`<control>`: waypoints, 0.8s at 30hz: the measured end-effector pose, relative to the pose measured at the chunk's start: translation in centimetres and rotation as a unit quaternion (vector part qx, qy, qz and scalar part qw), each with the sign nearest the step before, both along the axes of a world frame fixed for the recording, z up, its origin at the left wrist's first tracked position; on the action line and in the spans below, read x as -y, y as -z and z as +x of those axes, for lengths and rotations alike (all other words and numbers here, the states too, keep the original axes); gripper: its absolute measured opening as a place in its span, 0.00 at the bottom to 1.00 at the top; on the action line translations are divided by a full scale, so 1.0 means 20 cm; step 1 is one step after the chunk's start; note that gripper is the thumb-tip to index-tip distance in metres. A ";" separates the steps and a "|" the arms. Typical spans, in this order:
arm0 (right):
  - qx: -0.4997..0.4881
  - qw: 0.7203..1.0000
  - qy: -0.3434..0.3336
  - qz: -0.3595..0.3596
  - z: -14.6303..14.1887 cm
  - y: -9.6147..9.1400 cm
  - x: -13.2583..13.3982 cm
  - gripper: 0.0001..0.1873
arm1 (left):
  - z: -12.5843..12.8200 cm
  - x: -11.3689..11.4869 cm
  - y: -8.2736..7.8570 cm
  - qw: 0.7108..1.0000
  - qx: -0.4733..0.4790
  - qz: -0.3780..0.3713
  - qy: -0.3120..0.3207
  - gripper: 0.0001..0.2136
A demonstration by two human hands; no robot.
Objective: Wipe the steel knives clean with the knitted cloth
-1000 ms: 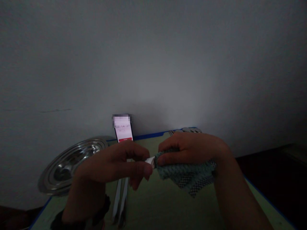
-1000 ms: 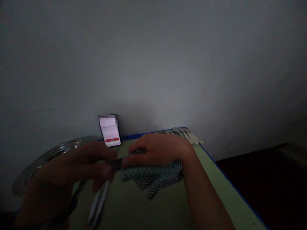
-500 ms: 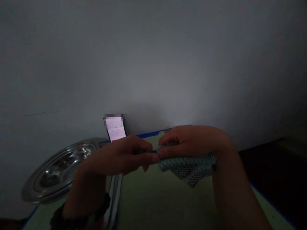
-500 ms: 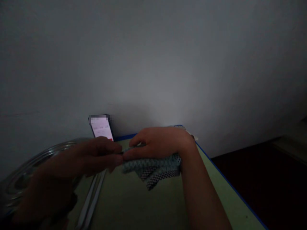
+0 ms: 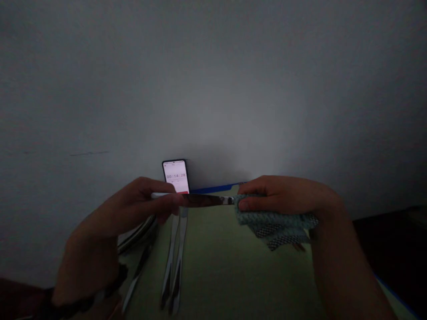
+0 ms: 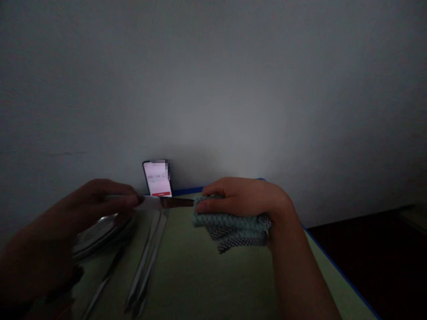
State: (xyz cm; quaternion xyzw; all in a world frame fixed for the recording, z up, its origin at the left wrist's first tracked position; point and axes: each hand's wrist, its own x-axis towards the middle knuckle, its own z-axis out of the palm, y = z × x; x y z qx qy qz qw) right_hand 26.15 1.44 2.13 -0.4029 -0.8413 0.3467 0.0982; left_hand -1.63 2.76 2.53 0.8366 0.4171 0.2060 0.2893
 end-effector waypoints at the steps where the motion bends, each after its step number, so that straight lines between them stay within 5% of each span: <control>1: -0.012 1.000 0.005 -0.013 0.01 0.00 0.00 0.19 | -0.02 0.00 -0.01 1.000 0.022 0.006 -0.007 0.13; 8: -0.114 0.988 0.062 -0.084 0.08 0.04 0.00 0.17 | 0.03 -0.01 0.01 0.977 0.178 0.078 -0.094 0.13; 17: -0.073 0.993 0.096 0.007 0.05 0.02 0.01 0.15 | -0.05 0.00 0.04 0.992 -0.105 -0.062 0.013 0.16; 24: 0.022 0.999 0.036 -0.032 0.04 -0.01 0.02 0.22 | -0.06 0.06 0.00 0.995 -0.082 -0.053 -0.001 0.13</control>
